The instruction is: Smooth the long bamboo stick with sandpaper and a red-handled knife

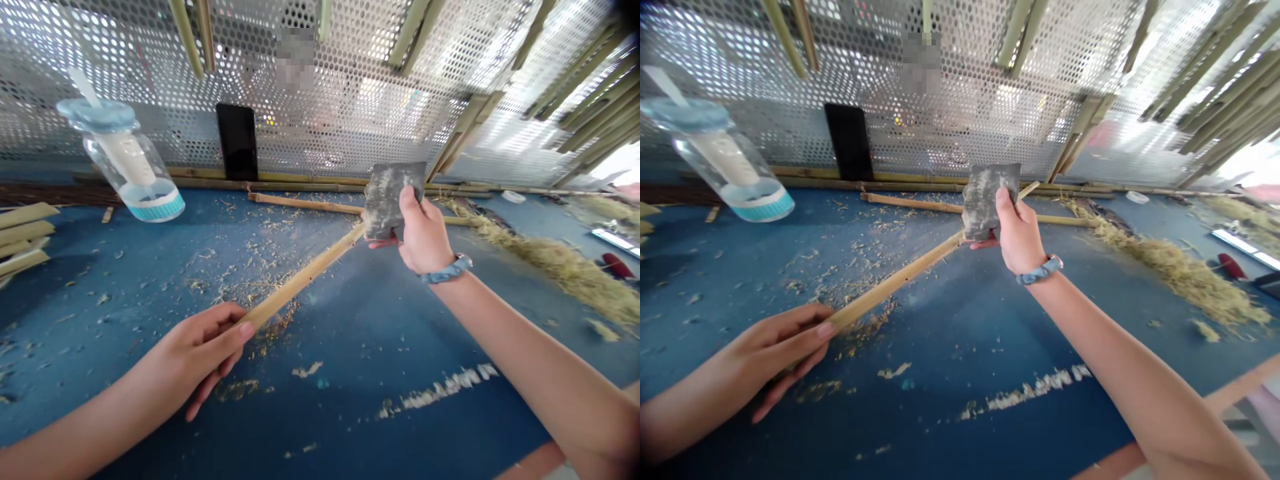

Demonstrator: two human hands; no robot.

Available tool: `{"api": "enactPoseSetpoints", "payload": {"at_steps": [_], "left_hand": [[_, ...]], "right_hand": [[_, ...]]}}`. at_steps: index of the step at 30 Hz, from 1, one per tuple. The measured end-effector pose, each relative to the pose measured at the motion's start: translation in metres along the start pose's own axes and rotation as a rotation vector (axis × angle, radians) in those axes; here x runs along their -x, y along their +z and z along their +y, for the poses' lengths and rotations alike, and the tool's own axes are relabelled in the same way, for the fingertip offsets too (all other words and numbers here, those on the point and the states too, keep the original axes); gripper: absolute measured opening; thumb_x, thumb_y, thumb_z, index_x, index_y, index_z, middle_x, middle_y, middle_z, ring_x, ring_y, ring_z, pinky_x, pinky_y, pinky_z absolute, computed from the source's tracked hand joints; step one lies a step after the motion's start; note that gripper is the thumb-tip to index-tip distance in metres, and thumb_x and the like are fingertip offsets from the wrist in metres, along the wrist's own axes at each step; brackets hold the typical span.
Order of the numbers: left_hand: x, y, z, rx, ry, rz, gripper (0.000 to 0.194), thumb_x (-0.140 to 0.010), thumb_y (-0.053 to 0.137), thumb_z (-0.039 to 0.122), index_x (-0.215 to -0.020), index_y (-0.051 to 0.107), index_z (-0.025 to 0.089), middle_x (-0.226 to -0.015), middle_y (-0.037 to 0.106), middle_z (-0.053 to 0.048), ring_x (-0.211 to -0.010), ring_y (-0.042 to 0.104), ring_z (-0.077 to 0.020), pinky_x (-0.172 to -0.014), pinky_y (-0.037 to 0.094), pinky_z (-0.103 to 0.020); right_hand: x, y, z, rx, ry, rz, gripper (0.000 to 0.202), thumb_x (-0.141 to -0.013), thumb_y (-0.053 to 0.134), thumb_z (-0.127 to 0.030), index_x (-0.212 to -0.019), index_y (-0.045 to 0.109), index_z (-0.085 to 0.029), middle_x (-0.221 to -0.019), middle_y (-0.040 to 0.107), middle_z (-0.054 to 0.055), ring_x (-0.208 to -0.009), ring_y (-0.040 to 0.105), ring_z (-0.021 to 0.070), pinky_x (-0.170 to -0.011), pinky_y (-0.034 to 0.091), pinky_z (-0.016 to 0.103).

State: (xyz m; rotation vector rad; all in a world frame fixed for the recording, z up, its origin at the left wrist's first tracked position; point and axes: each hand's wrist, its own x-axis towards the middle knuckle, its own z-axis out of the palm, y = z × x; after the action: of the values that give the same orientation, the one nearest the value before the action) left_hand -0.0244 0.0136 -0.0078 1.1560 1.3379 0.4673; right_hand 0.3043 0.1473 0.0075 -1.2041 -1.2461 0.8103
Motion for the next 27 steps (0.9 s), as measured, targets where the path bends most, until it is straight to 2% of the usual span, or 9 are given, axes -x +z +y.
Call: {"api": "enactPoseSetpoints", "payload": {"at_steps": [2, 4, 6, 8, 10, 13, 20, 24, 27], "left_hand": [[0.002, 0.001, 0.004, -0.024, -0.008, 0.011, 0.055, -0.075, 0.066, 0.077, -0.089, 0.055, 0.025, -0.055, 0.048, 0.012, -0.032, 0.038, -0.0055, -0.026, 0.041, -0.017], [0.003, 0.002, 0.008, -0.045, -0.022, 0.033, 0.057, -0.072, 0.066, 0.078, -0.089, 0.055, 0.024, -0.053, 0.046, 0.012, -0.033, 0.036, -0.0060, -0.027, 0.042, -0.019], [0.003, 0.003, 0.011, -0.056, -0.036, 0.045, 0.058, -0.069, 0.066, 0.078, -0.088, 0.055, 0.025, -0.053, 0.046, 0.011, -0.033, 0.036, -0.0064, -0.026, 0.041, -0.020], [0.002, 0.003, 0.011, -0.066, -0.045, 0.049, 0.058, -0.068, 0.067, 0.078, -0.088, 0.055, 0.025, -0.053, 0.046, 0.011, -0.033, 0.036, -0.0067, -0.027, 0.042, -0.020], [0.002, 0.003, 0.012, -0.073, -0.051, 0.047, 0.058, -0.068, 0.066, 0.078, -0.088, 0.055, 0.025, -0.054, 0.046, 0.011, -0.033, 0.037, -0.0070, -0.027, 0.043, -0.021], [0.002, 0.003, 0.012, -0.079, -0.053, 0.049, 0.060, -0.068, 0.065, 0.079, -0.090, 0.055, 0.025, -0.054, 0.047, 0.011, -0.034, 0.037, -0.0073, -0.028, 0.044, -0.021], [0.001, 0.001, 0.011, -0.065, -0.047, 0.034, 0.060, -0.070, 0.065, 0.080, -0.091, 0.054, 0.026, -0.055, 0.049, 0.011, -0.033, 0.039, -0.0074, -0.027, 0.042, -0.020], [0.002, -0.001, 0.008, -0.054, -0.037, 0.029, 0.058, -0.072, 0.067, 0.078, -0.093, 0.055, 0.025, -0.054, 0.049, 0.011, -0.033, 0.038, -0.0075, -0.027, 0.042, -0.020], [0.003, -0.001, 0.007, -0.055, -0.026, 0.027, 0.056, -0.076, 0.064, 0.078, -0.095, 0.057, 0.026, -0.055, 0.049, 0.011, -0.034, 0.039, -0.0078, -0.029, 0.044, -0.019]], "right_hand": [[-0.003, 0.001, -0.003, -0.090, 0.140, 0.019, 0.044, -0.092, 0.065, -0.064, -0.098, 0.066, -0.020, -0.073, 0.073, 0.002, -0.050, 0.065, 0.0157, -0.047, 0.058, 0.032], [-0.006, -0.001, -0.003, -0.139, 0.240, -0.049, 0.033, -0.088, 0.073, -0.052, -0.091, 0.066, -0.020, -0.071, 0.072, 0.000, -0.052, 0.067, 0.0157, -0.046, 0.059, 0.030], [-0.008, -0.004, -0.003, -0.213, 0.305, -0.219, 0.020, -0.083, 0.079, -0.035, -0.092, 0.069, -0.021, -0.084, 0.078, 0.003, -0.073, 0.076, 0.0196, -0.060, 0.066, 0.032], [-0.007, -0.006, -0.003, -0.287, 0.318, -0.397, 0.019, -0.078, 0.081, -0.021, -0.094, 0.073, -0.020, -0.103, 0.081, 0.006, -0.102, 0.078, 0.0229, -0.085, 0.067, 0.035], [-0.004, -0.006, -0.003, -0.316, 0.295, -0.502, 0.013, -0.078, 0.081, -0.018, -0.089, 0.075, -0.019, -0.110, 0.081, 0.007, -0.120, 0.072, 0.0246, -0.104, 0.060, 0.037], [-0.001, -0.004, -0.001, -0.286, 0.285, -0.560, 0.012, -0.083, 0.082, -0.025, -0.076, 0.073, -0.020, -0.104, 0.081, 0.009, -0.126, 0.069, 0.0272, -0.111, 0.056, 0.041], [0.000, 0.002, 0.002, -0.291, 0.379, -0.520, 0.026, -0.079, 0.088, -0.041, -0.083, 0.072, -0.021, -0.105, 0.078, 0.007, -0.103, 0.073, 0.0218, -0.083, 0.064, 0.036], [0.003, 0.004, -0.001, -0.214, 0.294, -0.458, 0.033, -0.076, 0.090, -0.041, -0.070, 0.067, -0.020, -0.071, 0.066, -0.001, -0.068, 0.061, 0.0114, -0.060, 0.049, 0.026], [0.006, 0.005, -0.003, -0.180, 0.291, -0.460, 0.032, -0.074, 0.090, -0.043, -0.073, 0.070, -0.019, -0.072, 0.067, 0.000, -0.070, 0.061, 0.0127, -0.062, 0.047, 0.027]]}}
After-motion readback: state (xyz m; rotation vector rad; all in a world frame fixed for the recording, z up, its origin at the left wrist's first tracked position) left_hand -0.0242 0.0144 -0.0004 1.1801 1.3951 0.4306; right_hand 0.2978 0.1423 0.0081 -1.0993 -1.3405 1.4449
